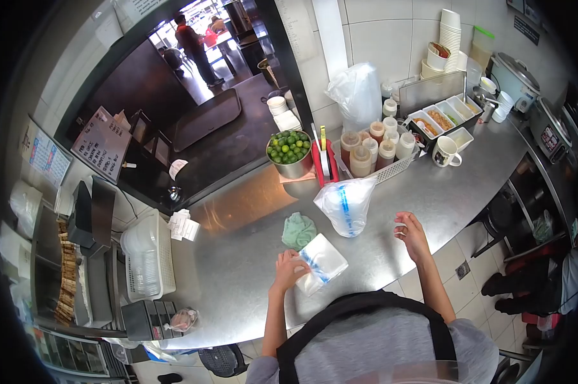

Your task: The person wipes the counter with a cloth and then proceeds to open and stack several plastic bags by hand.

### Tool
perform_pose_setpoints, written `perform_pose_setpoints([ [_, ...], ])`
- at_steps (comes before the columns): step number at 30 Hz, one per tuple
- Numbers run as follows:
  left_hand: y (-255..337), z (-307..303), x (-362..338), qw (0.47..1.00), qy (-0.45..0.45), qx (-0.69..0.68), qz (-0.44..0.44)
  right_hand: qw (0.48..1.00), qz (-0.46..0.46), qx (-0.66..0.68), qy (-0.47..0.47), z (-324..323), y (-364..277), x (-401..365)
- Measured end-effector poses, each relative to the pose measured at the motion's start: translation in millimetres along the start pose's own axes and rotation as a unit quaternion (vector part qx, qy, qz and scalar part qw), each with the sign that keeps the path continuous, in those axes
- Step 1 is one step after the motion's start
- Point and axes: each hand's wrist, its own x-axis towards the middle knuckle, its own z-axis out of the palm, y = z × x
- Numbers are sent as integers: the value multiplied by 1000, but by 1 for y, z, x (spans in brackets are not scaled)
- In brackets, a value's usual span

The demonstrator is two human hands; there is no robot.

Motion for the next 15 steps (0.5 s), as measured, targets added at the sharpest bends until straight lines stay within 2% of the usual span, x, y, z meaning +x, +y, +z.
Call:
perform_pose_setpoints([
  [2,-2,4,0,998,48,-35,15,1000,-15,-1,-18,13,-6,-1],
  [4,-9,3,11,988,112,-95,46,997,-77,-1,-30,22,-8,-2],
  [5,-11,3,14,966,145,-213,-17,993,-109,-2,-37,28,-10,-2],
  [7,-9,-5,18,866,204,-433,-141,980,-198,-12,-34,48,-22,-11],
  [8,-19,-1,22,815,239,-505,-155,968,-247,-23,-37,60,-27,-17],
  [9,-4,-14,25,777,229,-563,-166,953,-298,-33,-40,67,-29,-19],
  [11,55,-62,26,691,206,-669,-181,906,-392,-134,-82,74,-28,-22],
  [13,87,-89,19,718,95,-675,-141,846,-456,-240,-139,96,-45,-38],
  [14,94,-95,17,727,39,-674,-122,864,-415,-217,-185,109,-50,-44],
  [15,94,-93,16,767,-8,-637,-77,878,-372,-195,-230,124,-54,-50],
])
